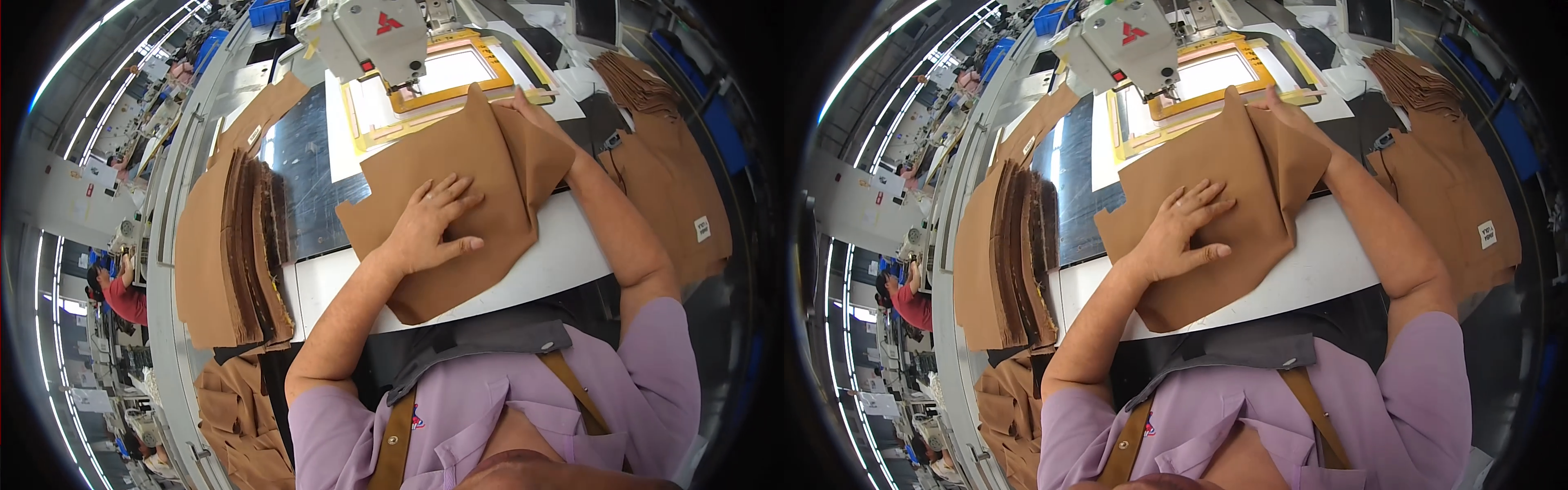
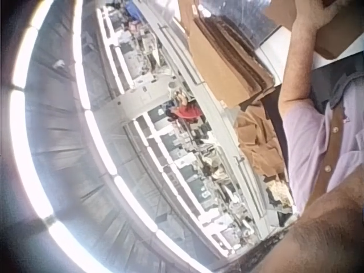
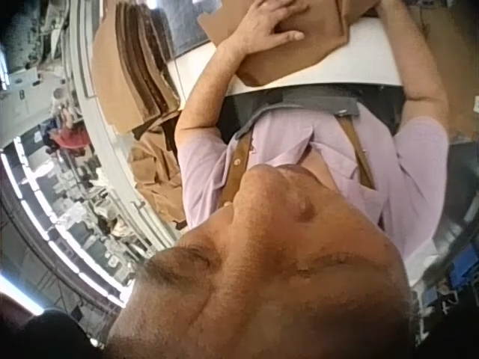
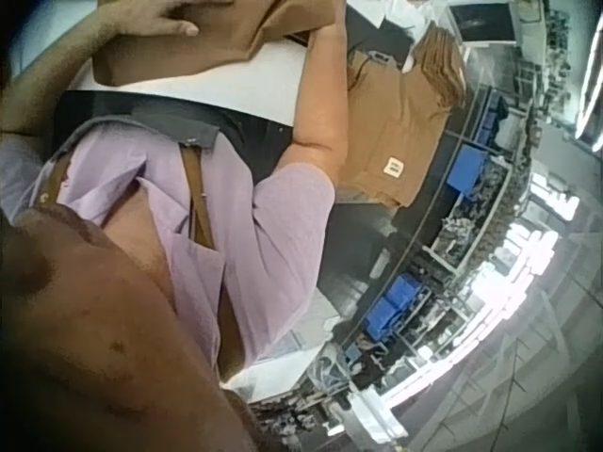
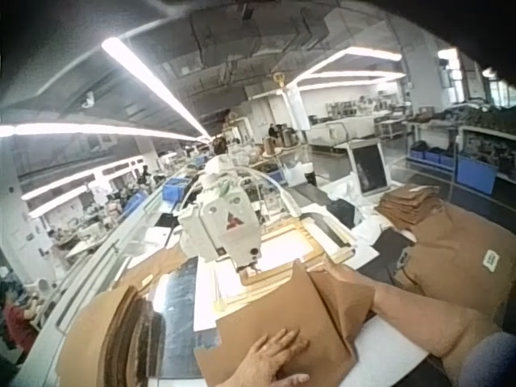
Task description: Operating an industrial sewing machine to assemble leather bag components, including placing fabric in a guide and aligning labels.
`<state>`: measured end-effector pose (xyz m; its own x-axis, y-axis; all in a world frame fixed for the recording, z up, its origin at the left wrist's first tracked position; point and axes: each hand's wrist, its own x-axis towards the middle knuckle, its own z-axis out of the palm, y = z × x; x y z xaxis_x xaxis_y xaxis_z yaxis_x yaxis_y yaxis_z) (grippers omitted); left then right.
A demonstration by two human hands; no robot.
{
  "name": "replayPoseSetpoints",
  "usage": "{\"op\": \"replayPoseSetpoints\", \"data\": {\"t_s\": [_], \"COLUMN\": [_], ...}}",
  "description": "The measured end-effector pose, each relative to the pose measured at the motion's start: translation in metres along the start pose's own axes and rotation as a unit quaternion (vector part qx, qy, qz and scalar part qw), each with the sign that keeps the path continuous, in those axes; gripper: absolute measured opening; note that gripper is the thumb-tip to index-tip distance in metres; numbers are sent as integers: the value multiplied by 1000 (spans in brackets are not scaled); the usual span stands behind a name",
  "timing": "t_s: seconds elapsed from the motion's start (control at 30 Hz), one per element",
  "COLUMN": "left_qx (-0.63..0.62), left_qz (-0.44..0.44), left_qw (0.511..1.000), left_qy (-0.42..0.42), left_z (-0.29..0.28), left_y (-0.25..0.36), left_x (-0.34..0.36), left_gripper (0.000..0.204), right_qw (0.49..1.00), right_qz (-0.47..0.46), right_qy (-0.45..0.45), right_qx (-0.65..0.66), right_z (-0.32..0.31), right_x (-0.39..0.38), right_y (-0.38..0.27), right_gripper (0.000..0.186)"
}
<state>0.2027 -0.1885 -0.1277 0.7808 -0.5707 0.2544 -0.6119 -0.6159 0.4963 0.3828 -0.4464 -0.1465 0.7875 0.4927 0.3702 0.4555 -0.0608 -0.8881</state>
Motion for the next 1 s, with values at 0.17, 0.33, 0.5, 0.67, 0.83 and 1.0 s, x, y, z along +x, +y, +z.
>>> {"op": "replayPoseSetpoints", "data": {"t_s": [0.17, 0.33, 0.5, 0.67, 0.83, 1.0], "left_qx": [-43, 153, 131, -75, -247, 7], "left_qz": [-31, -194, -238, -332, -371, -406], "left_qw": [998, 940, 944, 917, 855, 883], "left_qy": [-30, 234, 187, 208, 265, 237], "left_z": [-8, -31, -27, -26, -52, -51], "left_y": [0, -63, -98, -96, -119, -162], "left_x": [-7, -10, -13, -1, 27, 73], "left_gripper": [74, 54, 51, 28, 27, 29], "right_qw": [929, 979, 968, 957, 959, 929], "right_qz": [287, 186, 120, 7, 50, 160], "right_qy": [-21, -40, -90, -50, -12, 2], "right_qx": [234, -67, -203, -285, -278, -335], "right_z": [-54, -59, -27, -22, -54, -71], "right_x": [-8, 13, 32, 24, 24, 43], "right_y": [4, 13, 14, 13, 21, 25], "right_gripper": [77, 62, 56, 28, 22, 22]}}
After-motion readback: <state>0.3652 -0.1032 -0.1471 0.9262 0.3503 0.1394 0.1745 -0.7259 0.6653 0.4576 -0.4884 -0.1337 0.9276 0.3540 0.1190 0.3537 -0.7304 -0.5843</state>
